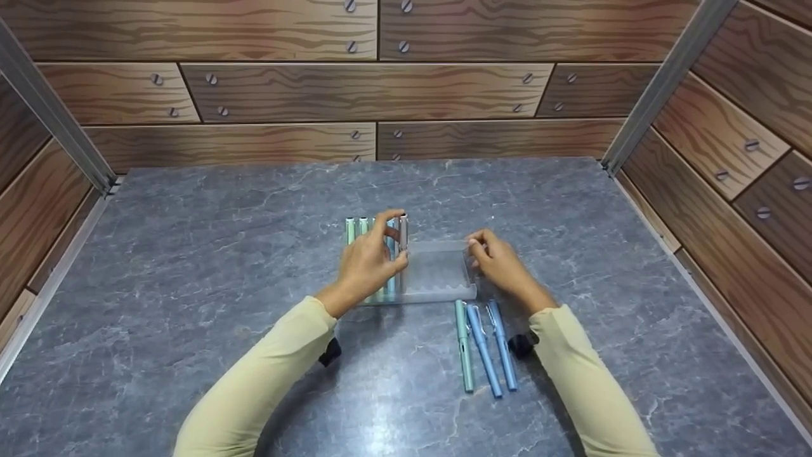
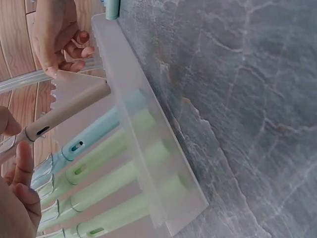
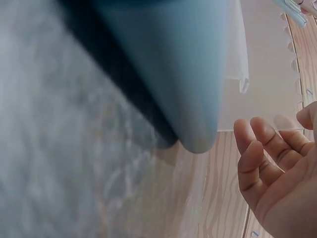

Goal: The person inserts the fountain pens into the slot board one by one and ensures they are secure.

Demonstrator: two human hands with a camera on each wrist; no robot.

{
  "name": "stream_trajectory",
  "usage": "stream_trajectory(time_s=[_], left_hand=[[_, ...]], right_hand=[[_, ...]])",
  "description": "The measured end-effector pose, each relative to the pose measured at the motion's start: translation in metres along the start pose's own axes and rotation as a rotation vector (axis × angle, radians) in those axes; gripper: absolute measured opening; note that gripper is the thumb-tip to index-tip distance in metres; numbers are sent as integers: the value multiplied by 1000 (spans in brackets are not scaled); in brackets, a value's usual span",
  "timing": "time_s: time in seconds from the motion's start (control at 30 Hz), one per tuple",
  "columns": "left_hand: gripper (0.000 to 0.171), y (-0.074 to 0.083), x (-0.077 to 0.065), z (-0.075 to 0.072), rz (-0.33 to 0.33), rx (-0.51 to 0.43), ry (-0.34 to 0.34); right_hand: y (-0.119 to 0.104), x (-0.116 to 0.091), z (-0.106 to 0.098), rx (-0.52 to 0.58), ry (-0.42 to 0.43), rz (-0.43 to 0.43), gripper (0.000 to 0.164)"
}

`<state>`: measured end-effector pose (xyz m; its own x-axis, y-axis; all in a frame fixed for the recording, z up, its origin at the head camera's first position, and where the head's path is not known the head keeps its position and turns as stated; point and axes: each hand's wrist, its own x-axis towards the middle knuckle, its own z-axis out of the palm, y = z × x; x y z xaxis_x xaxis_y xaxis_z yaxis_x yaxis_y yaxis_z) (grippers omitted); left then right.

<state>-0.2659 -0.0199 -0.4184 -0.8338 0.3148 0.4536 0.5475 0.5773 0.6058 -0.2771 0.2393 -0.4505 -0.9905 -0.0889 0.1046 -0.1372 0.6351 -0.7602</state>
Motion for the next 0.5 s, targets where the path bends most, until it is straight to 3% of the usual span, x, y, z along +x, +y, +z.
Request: stream_trajectory(time_s=[0.23, 0.5], left_hand=[[60, -2, 0, 4, 20, 40, 29], [60, -3, -2, 8, 8, 80, 12]], right_hand=[[0, 0, 0, 17, 0, -2, 26], [1, 0, 1, -9, 20, -40, 24]])
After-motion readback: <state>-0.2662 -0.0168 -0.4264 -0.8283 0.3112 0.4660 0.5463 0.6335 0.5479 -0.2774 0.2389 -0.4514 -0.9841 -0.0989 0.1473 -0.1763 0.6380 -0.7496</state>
